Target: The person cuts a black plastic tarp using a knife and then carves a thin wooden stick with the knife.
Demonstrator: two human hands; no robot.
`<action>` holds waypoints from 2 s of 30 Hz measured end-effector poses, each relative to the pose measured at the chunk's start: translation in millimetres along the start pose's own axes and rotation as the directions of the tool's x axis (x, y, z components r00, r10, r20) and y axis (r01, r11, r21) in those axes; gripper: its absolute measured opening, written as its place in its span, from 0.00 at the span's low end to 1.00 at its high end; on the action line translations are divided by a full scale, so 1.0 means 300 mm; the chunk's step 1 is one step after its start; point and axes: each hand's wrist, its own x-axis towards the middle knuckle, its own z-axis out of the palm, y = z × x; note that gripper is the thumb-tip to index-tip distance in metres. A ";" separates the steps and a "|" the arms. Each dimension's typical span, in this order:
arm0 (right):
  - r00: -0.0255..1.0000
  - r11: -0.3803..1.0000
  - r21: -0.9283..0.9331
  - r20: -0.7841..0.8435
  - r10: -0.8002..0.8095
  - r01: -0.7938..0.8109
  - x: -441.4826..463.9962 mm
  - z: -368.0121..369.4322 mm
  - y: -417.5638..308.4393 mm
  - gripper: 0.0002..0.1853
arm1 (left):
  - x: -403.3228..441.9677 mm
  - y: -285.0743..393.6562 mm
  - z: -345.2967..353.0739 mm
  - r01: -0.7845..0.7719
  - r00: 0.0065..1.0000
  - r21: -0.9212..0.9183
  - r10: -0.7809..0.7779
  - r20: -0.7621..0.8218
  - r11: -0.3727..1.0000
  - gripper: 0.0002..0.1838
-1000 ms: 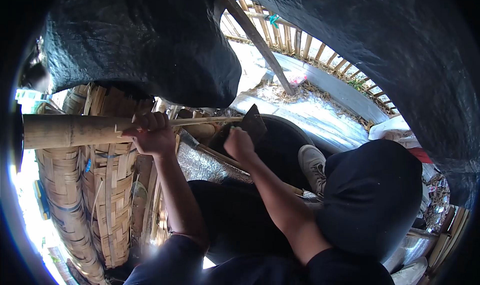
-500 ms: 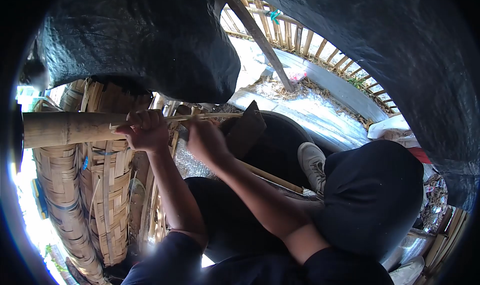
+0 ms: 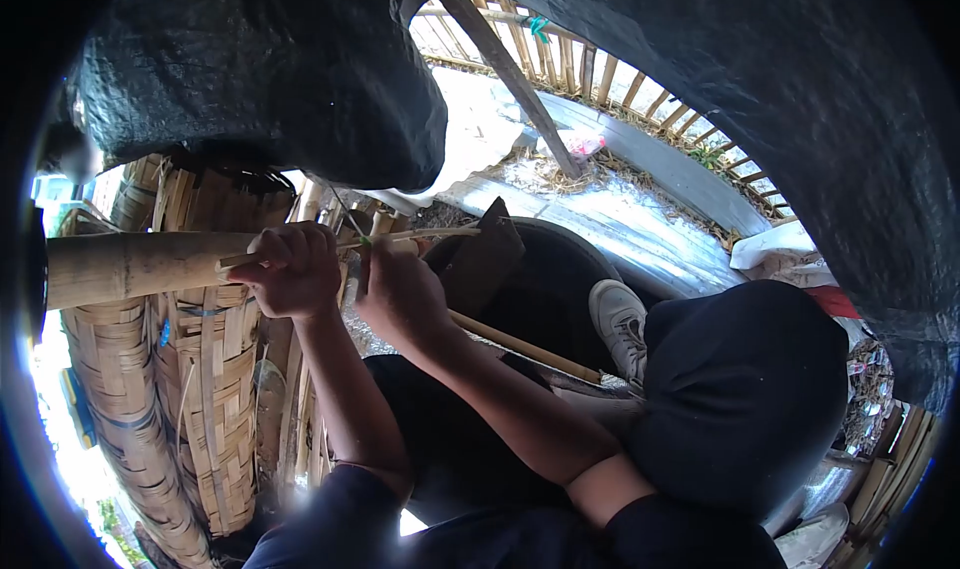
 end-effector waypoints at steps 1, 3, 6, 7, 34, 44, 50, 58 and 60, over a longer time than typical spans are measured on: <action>1.000 0.999 0.039 0.000 -0.007 0.007 0.000 -0.006 -0.009 0.09 | -0.001 0.003 0.010 -0.033 0.999 -0.022 0.032 -0.025 0.999 0.33; 0.999 0.997 0.073 0.030 -0.017 0.015 0.004 -0.025 -0.021 0.09 | 0.004 -0.007 0.015 -0.064 0.997 -0.045 0.062 -0.046 0.997 0.33; 0.999 0.998 0.052 0.033 -0.030 0.029 0.012 -0.015 -0.003 0.09 | -0.008 -0.026 0.005 -0.103 0.991 -0.112 0.093 -0.092 0.988 0.35; 0.999 0.998 0.052 0.037 -0.029 0.027 0.017 0.002 0.020 0.09 | -0.009 -0.031 0.000 -0.065 0.991 -0.103 0.053 -0.119 0.993 0.34; 0.985 0.984 -0.103 -0.075 -0.155 0.147 0.025 0.063 0.150 0.06 | 0.004 -0.030 -0.054 -0.032 0.963 -0.169 -0.014 -0.270 0.985 0.34; 0.989 0.987 -0.118 -0.079 -0.123 0.113 0.022 0.076 0.150 0.07 | 0.006 -0.029 -0.043 -0.032 0.978 -0.096 0.011 -0.208 0.995 0.34; 0.997 0.950 -0.306 0.017 0.070 -0.061 0.047 0.053 0.216 0.06 | 0.004 -0.024 -0.069 -0.047 0.979 -0.045 0.037 -0.201 0.998 0.33; 0.937 0.874 -0.338 -0.116 0.329 -0.349 0.014 0.113 0.586 0.10 | 0.002 -0.031 -0.072 -0.047 0.970 -0.006 0.045 -0.238 0.999 0.34; 0.953 0.883 -0.360 -0.104 0.284 -0.302 0.001 0.074 0.604 0.11 | 0.012 -0.036 -0.072 -0.058 0.981 -0.020 0.053 -0.189 0.998 0.34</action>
